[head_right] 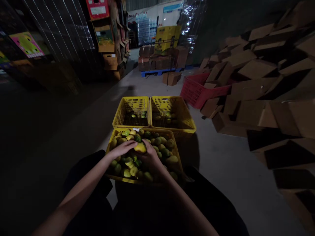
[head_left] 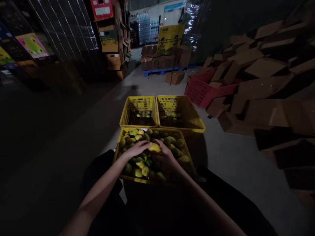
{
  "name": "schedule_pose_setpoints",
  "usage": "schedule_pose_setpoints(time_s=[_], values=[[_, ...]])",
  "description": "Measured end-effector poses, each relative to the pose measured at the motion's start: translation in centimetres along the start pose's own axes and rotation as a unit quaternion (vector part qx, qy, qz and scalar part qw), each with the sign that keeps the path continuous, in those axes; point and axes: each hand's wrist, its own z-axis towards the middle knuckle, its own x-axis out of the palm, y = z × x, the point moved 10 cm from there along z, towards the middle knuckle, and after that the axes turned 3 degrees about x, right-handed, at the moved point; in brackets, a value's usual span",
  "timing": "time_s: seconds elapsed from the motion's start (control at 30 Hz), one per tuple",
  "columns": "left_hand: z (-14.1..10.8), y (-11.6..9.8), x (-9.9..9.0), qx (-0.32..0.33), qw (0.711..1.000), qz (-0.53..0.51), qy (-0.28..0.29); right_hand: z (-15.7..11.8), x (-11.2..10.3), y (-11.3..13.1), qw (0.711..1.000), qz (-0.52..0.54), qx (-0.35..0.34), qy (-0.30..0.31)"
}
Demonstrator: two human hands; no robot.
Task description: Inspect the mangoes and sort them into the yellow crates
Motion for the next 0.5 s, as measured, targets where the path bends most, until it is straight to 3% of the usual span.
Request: schedule_pose_setpoints(time_s=[0.07, 0.13, 0.2, 0.27, 0.4, 0.5], values=[[0.4, -0.6, 1.0, 0.016, 1.0, -0.003, 0.006, 0.3, 0.0, -0.8, 0.997, 0.043, 0.057, -0.024], [1.4, 0.1, 0.0, 0.001, 0.998, 0.048, -0.027, 0.5, -0.6, -1.3, 0.989, 0.087, 0.105, -0.05], [2.5, 1.7, -2.8, -0.035, 0.981, 0.17, -0.085, 0.6, -1.5, -1.3, 0.978, 0.137, 0.138, -0.076], [3.2, 3.8, -6.1, -0.086, 0.944, 0.289, -0.133, 0.6, -2.3, -1.0, 0.97, 0.161, 0.158, -0.09], [4.1, 8.2, -11.1, -0.156, 0.916, 0.333, -0.159, 0.7, -3.7, -0.5, 0.971, 0.141, 0.158, -0.111], [4.9, 10.5, -13.1, -0.187, 0.907, 0.342, -0.162, 0.6, -4.2, -0.7, 0.974, 0.131, 0.147, -0.114]])
